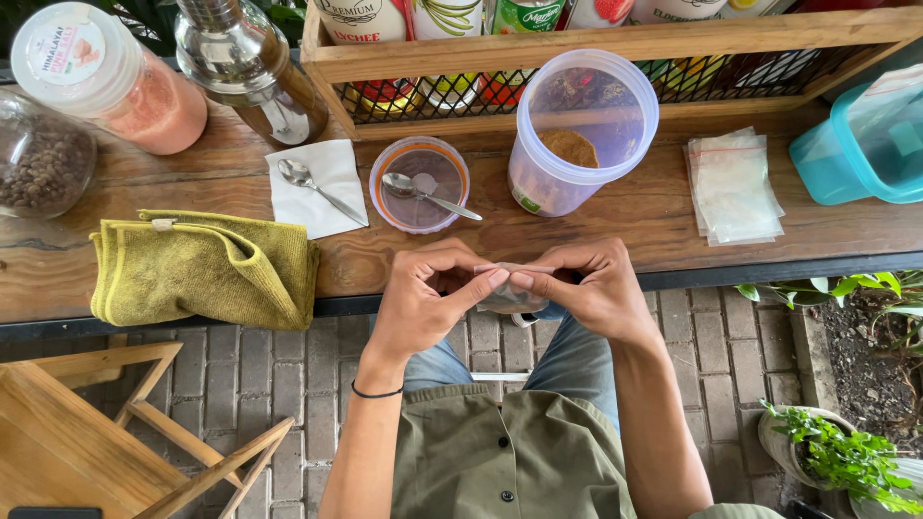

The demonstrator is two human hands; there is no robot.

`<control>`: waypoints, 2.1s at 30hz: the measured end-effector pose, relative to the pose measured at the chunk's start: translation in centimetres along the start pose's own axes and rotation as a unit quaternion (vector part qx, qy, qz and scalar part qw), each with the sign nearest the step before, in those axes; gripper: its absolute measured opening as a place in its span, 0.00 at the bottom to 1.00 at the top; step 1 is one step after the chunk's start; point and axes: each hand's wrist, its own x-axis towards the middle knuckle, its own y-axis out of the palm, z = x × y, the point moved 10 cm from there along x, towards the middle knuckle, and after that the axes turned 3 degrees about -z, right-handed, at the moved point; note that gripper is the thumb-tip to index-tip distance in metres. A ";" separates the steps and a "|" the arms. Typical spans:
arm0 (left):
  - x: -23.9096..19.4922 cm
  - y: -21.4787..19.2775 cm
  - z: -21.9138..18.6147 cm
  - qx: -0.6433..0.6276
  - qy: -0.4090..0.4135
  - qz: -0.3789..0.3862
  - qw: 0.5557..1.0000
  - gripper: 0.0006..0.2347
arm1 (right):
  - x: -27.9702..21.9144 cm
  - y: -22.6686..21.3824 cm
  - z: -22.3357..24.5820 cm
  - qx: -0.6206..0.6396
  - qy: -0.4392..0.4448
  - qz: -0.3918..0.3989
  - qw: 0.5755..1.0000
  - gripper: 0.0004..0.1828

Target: The person uses a spoon to transfer brown powder from a purple cup into a small plastic bag, repeatedly topping off the bag before sealing it.

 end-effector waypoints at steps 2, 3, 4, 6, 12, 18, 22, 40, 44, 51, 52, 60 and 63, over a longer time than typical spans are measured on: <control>0.0 -0.1 0.1 -0.006 -0.003 -0.001 1.000 0.02 | 0.3 0.5 0.7 0.001 0.002 0.007 1.000 0.00; -0.1 -0.1 0.2 -0.013 -0.006 -0.003 1.000 0.02 | 0.4 0.8 1.0 0.001 0.004 0.015 1.000 0.04; -0.1 -0.2 0.3 -0.013 -0.006 -0.002 1.000 0.02 | 0.4 0.8 1.1 0.001 0.004 0.014 1.000 0.04; 0.0 -0.4 0.6 -0.023 -0.009 -0.008 1.000 0.03 | 0.3 0.7 1.5 0.008 0.004 0.017 1.000 0.09; -0.2 -0.5 1.0 -0.035 -0.013 -0.012 0.999 0.03 | 0.1 -0.7 0.2 0.022 -0.024 0.005 0.999 0.02; -0.2 -0.4 0.9 -0.024 -0.018 -0.007 1.000 0.04 | -0.2 -1.4 -0.6 0.004 -0.018 -0.025 1.000 0.02; -0.3 0.0 0.7 -0.017 -0.023 0.008 1.000 0.05 | -0.3 -1.6 -1.0 0.008 -0.014 -0.031 0.999 0.02; -0.1 0.1 0.5 -0.025 -0.019 0.015 0.999 0.03 | -0.2 -1.7 -0.6 0.006 0.005 -0.074 0.997 0.03; -0.2 -0.7 2.2 -0.064 -0.012 -0.033 0.997 0.03 | -0.2 -1.6 -0.3 0.002 0.005 -0.092 0.996 0.04; -0.3 -0.7 1.1 -0.059 0.022 -0.036 0.997 0.02 | -0.5 -1.6 -0.3 -0.005 0.023 -0.074 0.997 0.08; -0.3 -0.7 0.7 -0.061 0.024 -0.031 0.997 0.02 | -0.5 -2.0 0.2 -0.008 0.020 -0.079 0.997 0.08; -0.2 4.8 -5.3 0.086 0.105 0.074 0.988 0.02 | -0.7 -2.0 5.9 -0.102 -0.007 0.116 0.988 0.20; -0.7 7.7 -7.1 0.150 0.161 0.085 0.972 0.02 | -1.7 -2.9 6.8 -0.247 0.009 0.162 0.955 0.13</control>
